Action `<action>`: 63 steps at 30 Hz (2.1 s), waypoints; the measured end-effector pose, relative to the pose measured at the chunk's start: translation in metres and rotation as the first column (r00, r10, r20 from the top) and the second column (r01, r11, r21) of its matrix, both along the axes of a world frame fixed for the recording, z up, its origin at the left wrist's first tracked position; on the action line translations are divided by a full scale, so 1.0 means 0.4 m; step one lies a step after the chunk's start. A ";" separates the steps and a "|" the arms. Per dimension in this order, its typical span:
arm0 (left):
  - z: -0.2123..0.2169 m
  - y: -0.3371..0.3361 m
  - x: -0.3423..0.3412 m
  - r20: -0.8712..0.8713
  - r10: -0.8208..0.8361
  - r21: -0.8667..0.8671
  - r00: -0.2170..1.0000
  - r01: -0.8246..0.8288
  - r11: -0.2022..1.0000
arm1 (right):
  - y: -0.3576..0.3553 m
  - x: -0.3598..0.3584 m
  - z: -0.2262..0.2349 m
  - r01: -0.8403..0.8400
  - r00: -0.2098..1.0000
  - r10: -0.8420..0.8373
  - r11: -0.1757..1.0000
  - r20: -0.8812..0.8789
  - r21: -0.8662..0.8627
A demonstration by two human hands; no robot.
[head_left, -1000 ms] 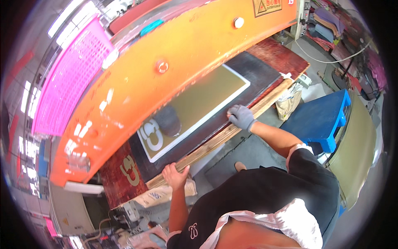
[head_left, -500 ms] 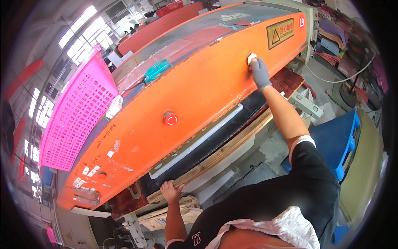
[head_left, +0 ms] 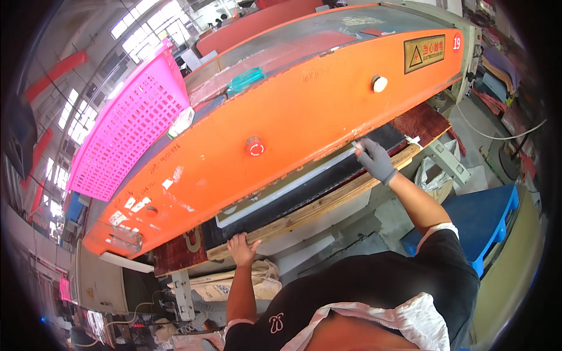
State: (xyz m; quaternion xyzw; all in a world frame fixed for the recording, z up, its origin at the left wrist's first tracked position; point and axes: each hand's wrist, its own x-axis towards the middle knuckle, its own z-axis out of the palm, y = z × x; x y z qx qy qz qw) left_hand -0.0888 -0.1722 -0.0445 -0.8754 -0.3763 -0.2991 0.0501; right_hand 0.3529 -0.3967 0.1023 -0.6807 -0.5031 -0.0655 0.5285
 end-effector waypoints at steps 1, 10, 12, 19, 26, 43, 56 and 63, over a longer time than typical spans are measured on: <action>0.019 -0.013 0.010 -0.028 0.032 -0.041 0.999 -0.034 0.999 | 0.016 -0.027 0.029 -0.017 0.994 0.016 1.000 0.108 0.013; 0.528 -0.112 0.415 0.389 -0.076 0.175 0.918 0.008 0.985 | 0.147 -0.204 0.153 -0.396 0.857 0.405 0.913 0.318 -0.096; 0.605 -0.124 0.464 0.294 0.005 0.149 0.956 -0.051 0.987 | 0.120 -0.215 0.079 -0.379 0.869 0.415 0.909 0.270 -0.175; 0.673 -0.069 0.460 -0.139 -0.082 0.617 0.987 0.151 0.773 | 0.027 -0.187 -0.207 -0.206 0.949 0.273 0.915 0.156 -0.346; 0.727 -0.093 0.396 -0.421 -0.107 0.616 0.901 0.371 0.695 | -0.015 -0.129 -0.176 -0.137 0.990 0.139 0.988 0.019 -0.070; -0.059 -0.372 -0.012 -0.182 -0.303 -0.462 0.936 0.190 0.866 | 0.084 0.264 0.181 0.270 0.960 -0.220 0.892 -0.175 0.363; 0.044 -0.387 -0.017 -0.074 -0.376 -0.589 0.924 0.264 0.764 | 0.030 -0.082 -0.150 -0.015 0.939 0.028 0.999 0.344 -0.041; 0.123 -0.347 -0.050 0.062 -0.268 -0.450 0.961 0.267 0.852 | 0.048 -0.114 -0.135 0.069 0.859 0.126 0.931 0.496 -0.358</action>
